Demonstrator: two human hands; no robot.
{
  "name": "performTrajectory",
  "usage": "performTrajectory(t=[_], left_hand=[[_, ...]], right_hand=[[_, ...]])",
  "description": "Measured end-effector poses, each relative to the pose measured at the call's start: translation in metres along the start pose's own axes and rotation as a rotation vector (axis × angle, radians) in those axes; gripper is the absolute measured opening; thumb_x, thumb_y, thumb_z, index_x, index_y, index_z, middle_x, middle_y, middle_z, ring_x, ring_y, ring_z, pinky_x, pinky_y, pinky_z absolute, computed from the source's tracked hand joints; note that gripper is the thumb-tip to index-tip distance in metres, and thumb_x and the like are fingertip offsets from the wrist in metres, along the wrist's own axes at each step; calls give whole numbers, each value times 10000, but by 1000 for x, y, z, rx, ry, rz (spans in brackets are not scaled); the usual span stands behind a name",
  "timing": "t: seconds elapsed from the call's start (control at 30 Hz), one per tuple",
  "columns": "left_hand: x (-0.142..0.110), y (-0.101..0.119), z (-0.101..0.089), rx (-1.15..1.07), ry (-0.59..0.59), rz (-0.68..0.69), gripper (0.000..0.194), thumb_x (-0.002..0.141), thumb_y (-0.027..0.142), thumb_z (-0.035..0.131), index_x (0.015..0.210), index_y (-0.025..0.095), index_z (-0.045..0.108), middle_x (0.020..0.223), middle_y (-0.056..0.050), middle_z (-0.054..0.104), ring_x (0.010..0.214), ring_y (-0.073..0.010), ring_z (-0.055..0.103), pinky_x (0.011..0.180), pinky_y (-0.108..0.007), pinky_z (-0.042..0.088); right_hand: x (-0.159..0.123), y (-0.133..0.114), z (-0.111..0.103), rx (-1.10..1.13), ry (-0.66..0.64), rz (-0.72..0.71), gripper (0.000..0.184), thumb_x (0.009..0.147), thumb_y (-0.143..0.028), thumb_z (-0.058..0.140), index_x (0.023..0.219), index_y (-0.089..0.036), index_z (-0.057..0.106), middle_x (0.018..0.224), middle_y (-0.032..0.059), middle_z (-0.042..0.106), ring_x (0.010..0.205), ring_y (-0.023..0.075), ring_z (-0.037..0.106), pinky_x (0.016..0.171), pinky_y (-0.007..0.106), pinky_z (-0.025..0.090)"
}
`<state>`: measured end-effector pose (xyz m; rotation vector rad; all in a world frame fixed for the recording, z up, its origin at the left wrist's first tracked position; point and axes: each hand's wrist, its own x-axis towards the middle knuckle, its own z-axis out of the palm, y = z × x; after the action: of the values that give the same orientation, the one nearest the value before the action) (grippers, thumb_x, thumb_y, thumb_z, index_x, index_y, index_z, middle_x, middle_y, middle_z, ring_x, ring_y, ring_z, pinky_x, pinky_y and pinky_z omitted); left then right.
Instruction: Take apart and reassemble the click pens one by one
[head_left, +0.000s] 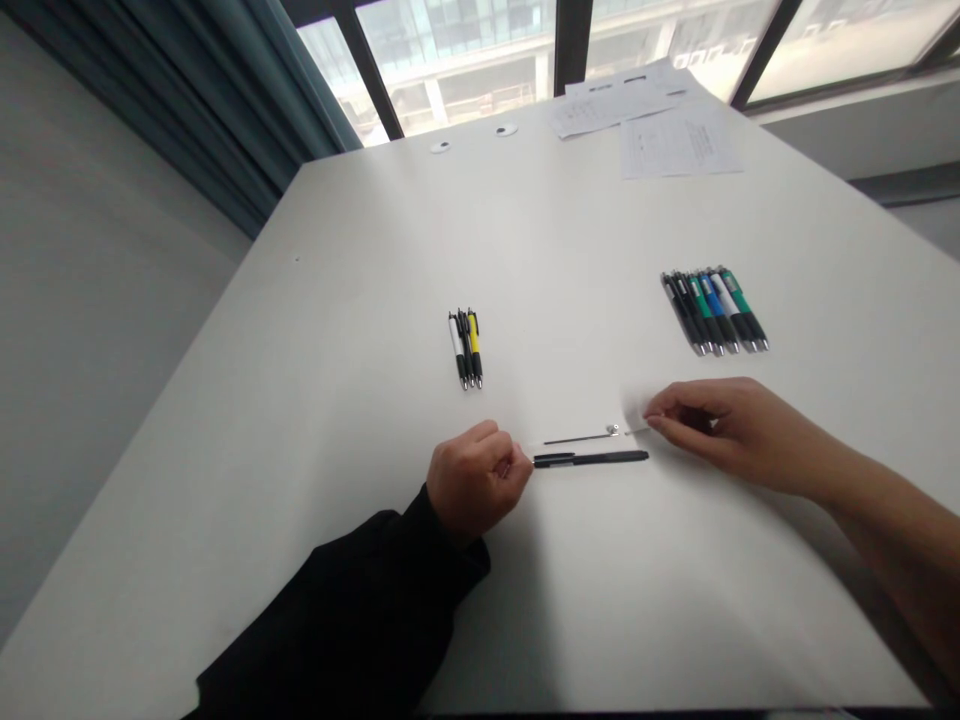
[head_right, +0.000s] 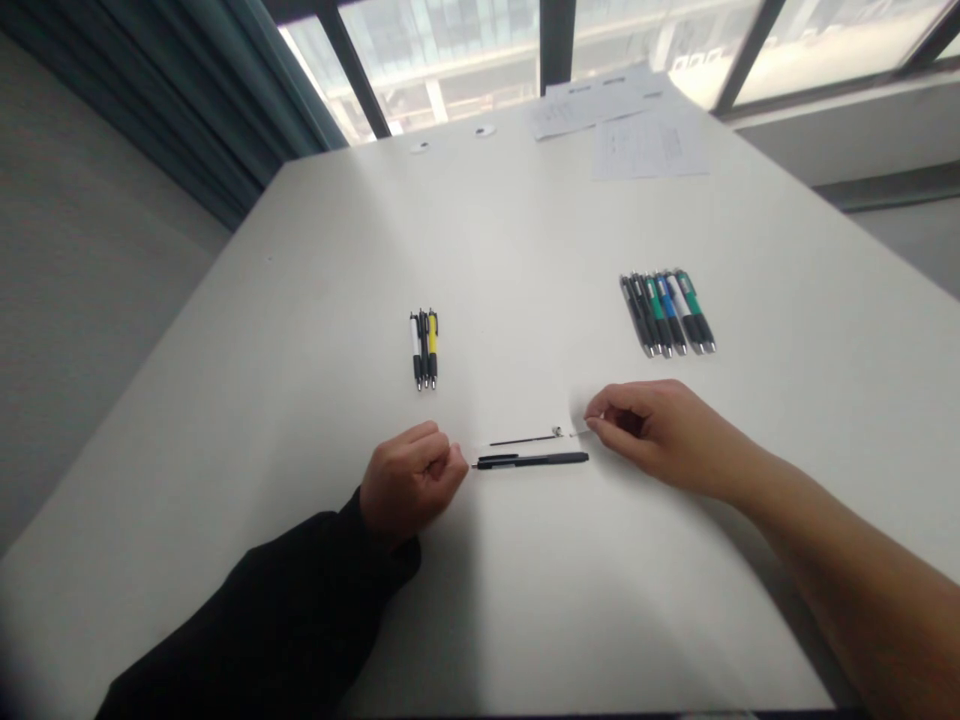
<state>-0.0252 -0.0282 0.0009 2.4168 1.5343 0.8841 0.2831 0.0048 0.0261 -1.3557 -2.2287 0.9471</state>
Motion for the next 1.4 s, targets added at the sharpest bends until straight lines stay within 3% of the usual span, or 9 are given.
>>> performTrajectory(t=[0.27,0.57,0.73,0.83,0.97,1.07,1.17,1.3,1.4], left_hand=[[7,-19,-6,-25,-4,59,352,670,96,479,641,239,159,562,55,241,492,-107,240,500,-294,179],[13,-55,-15,-51,-144,166,351,677,126,513,573,222,192,507,73,162,460,-105,162,474,-291,157],[11,-22,-3,89,-4,372,343,933,262,600,618,203,475,601,31,477,541,-126,393,529,-295,295],[14,8,10,140,-40,571,314,985,404,607,748,197,599,749,-15,580,686,-165,504,646,-317,391],[19,36,30,223,-133,568,343,973,482,613,1063,153,651,916,-71,621,835,-216,553,701,-350,413],[18,44,37,262,-163,538,216,1016,328,567,903,156,634,908,-72,622,859,-224,560,707,-352,413],[12,40,30,242,-90,494,204,1031,288,531,884,164,600,952,-80,642,895,-230,570,742,-363,443],[2,15,10,42,184,316,50,1027,224,526,1016,181,549,1038,-100,658,995,-232,603,876,-395,506],[-4,-12,-3,-67,298,241,75,1042,188,476,1107,191,513,1021,-79,643,957,-194,637,854,-364,551]], right_hand=[[2,11,1,56,31,129,304,924,-488,626,829,-211,706,569,-16,554,526,125,460,511,278,359],[6,24,1,121,84,185,343,899,-526,646,823,-197,705,587,-24,508,533,118,422,510,280,346],[2,16,4,117,34,87,321,918,-492,643,841,-189,713,576,-25,522,535,119,434,511,271,345],[1,10,5,111,-34,29,308,919,-473,653,852,-180,722,580,-21,551,539,121,467,522,266,366],[1,7,7,80,-33,-5,312,916,-470,658,835,-177,726,564,-25,548,524,118,467,513,256,372],[0,6,9,35,10,-51,303,939,-442,630,827,-176,723,580,-17,561,532,121,484,518,255,387],[-1,0,11,-54,109,-155,260,957,-379,611,845,-171,719,603,-8,570,525,124,495,506,257,387],[0,-18,22,-298,274,-447,154,953,-273,625,930,-165,733,798,70,679,712,185,603,660,308,467],[6,-31,38,-518,249,-629,181,991,-234,583,1057,-153,730,957,116,725,849,228,599,763,357,455]])
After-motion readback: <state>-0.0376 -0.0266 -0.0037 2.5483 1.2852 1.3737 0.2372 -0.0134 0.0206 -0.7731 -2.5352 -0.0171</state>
